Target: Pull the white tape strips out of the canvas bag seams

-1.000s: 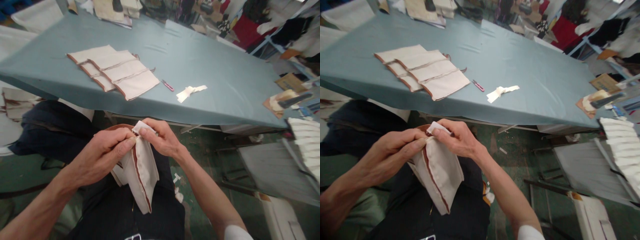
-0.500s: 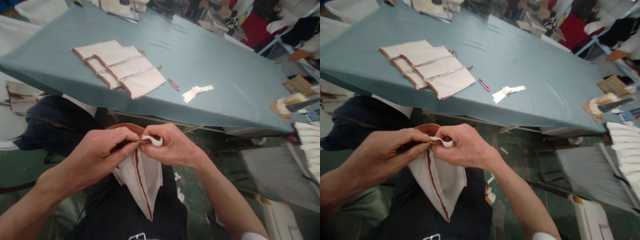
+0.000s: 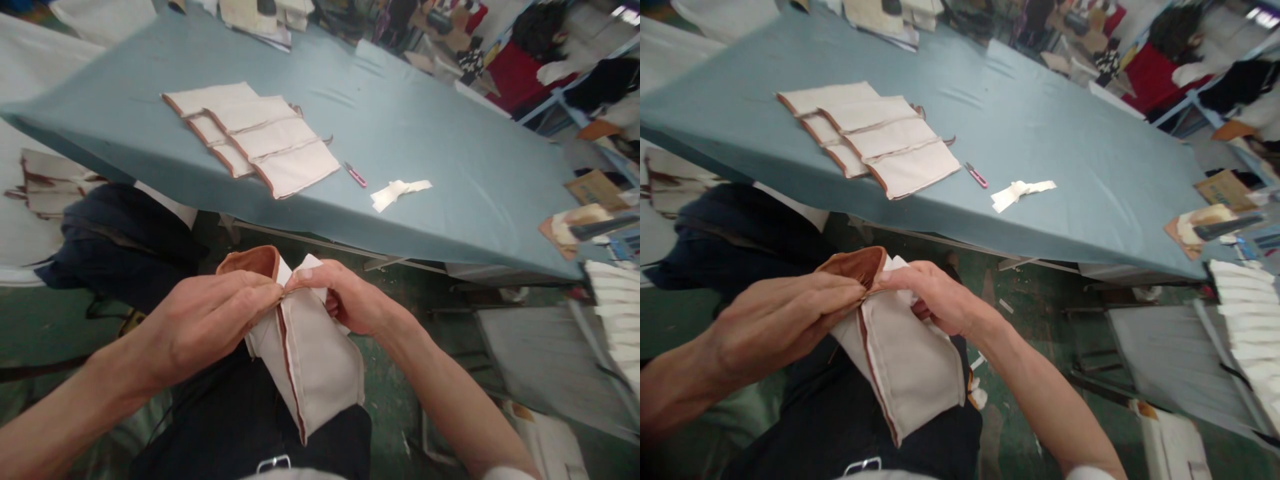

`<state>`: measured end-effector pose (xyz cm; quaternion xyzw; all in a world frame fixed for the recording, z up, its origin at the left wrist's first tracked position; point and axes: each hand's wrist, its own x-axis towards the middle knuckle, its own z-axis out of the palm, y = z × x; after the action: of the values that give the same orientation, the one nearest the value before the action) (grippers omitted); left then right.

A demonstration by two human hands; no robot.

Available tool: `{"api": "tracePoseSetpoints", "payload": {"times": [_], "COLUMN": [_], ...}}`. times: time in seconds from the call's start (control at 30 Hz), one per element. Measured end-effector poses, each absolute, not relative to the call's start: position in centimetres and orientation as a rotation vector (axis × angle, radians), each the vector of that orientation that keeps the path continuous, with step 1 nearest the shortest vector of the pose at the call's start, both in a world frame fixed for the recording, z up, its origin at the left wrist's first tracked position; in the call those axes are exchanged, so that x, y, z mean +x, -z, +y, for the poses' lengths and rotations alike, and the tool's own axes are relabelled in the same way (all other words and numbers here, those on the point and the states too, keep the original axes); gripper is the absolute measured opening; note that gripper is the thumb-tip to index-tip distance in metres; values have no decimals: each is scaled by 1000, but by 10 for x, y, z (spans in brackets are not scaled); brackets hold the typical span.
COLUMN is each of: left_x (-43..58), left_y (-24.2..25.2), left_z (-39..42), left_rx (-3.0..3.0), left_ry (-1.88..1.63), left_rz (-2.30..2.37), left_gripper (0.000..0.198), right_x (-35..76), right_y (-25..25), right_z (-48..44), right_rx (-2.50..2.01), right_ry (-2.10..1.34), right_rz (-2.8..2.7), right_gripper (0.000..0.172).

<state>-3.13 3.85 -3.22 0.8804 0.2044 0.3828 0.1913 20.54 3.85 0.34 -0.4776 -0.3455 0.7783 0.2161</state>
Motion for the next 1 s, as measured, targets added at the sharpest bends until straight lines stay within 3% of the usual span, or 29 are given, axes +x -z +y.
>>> {"api": "tracePoseSetpoints", "payload": {"times": [0.23, 0.5, 0.73, 1.0], "left_x": [-26, -20, -24, -16], "left_y": [22, 12, 29, 39], "left_z": [33, 28, 31, 33], "left_rx": [2701, 2726, 2692, 2626], "left_ry": [-977, -925, -846, -937], "left_rz": [517, 511, 519, 544], "left_gripper": [27, 25, 48, 41], "right_x": [206, 216, 219, 217], "right_y": [-2, -9, -10, 1], "right_z": [19, 14, 11, 6], "right_rx": [-1337, -1339, -1280, -1301], "right_ry": [-2155, -1867, -1815, -1896], "right_rz": [-807, -1261, -1251, -975], "right_gripper": [44, 19, 11, 24]}}
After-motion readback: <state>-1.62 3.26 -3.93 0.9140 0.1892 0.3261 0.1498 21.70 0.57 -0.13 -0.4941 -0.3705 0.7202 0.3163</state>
